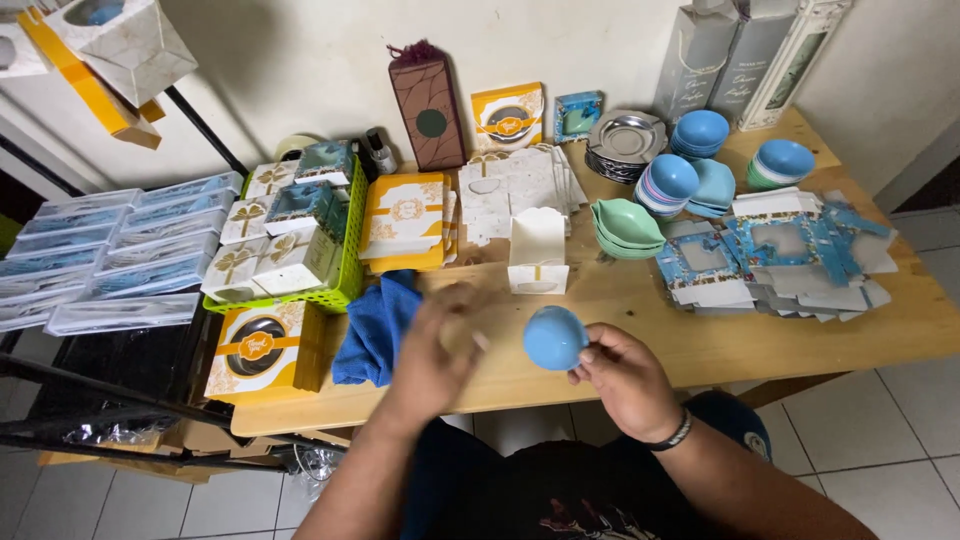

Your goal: The person is polishing a small blue bowl with a cloth and assembling a small cardboard gift box on a table.

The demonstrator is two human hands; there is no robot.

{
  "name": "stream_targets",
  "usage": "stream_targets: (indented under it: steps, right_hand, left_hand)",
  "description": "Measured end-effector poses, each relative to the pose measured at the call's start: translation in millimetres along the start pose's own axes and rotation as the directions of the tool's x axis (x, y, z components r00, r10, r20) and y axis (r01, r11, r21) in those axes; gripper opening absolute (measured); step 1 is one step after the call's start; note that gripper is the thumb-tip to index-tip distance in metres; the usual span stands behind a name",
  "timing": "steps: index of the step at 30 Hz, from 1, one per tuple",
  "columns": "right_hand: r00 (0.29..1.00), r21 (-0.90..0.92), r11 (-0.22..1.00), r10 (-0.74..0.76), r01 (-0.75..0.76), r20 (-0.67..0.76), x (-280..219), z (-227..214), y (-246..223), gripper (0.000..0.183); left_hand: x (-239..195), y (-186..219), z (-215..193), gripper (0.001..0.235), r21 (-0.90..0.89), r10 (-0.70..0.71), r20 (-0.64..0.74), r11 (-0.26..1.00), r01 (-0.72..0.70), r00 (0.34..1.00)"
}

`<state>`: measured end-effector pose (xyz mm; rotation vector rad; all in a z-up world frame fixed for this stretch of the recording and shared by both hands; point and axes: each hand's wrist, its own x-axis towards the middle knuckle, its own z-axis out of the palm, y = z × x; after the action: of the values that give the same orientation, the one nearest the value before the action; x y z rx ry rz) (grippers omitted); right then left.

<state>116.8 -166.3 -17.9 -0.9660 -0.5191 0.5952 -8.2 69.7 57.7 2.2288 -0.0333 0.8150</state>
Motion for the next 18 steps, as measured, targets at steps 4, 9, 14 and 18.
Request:
stream_targets:
  steps: [4, 9, 14, 18]
  right_hand:
    - [0.995, -0.232, 0.971, -0.038, 0.059, 0.091, 21.5, 48.6, -5.5, 0.014]
    - [0.991, -0.396, 0.911, -0.084, 0.117, 0.099, 73.6, 83.9, 18.5, 0.03]
    - [0.93, -0.783, 0.504, -0.144, 0.364, 0.339, 128.2, 131.1, 64.4, 0.036]
    - [0.916, -0.904, 0.205, 0.067, 0.375, 0.395, 128.5, 181.5, 53.1, 0.058]
  left_hand:
    - [-12.8, 20.3, 10.0, 0.073, -0.098, 0.089, 0.138, 0.992, -0.076, 0.986]
    - [-40.7, -26.1, -9.2, 0.069, -0.082, -0.167, -0.083, 0.984, 0.16, 0.983]
    - [-63.7, -60.9, -14.7, 0.054, -0.901, -0.386, -0.028, 0.41, 0.145, 0.922]
    - [-69.6, -66.3, -26.1, 0.056, -0.997, -0.524, 0.062, -0.068, 0.031, 0.85]
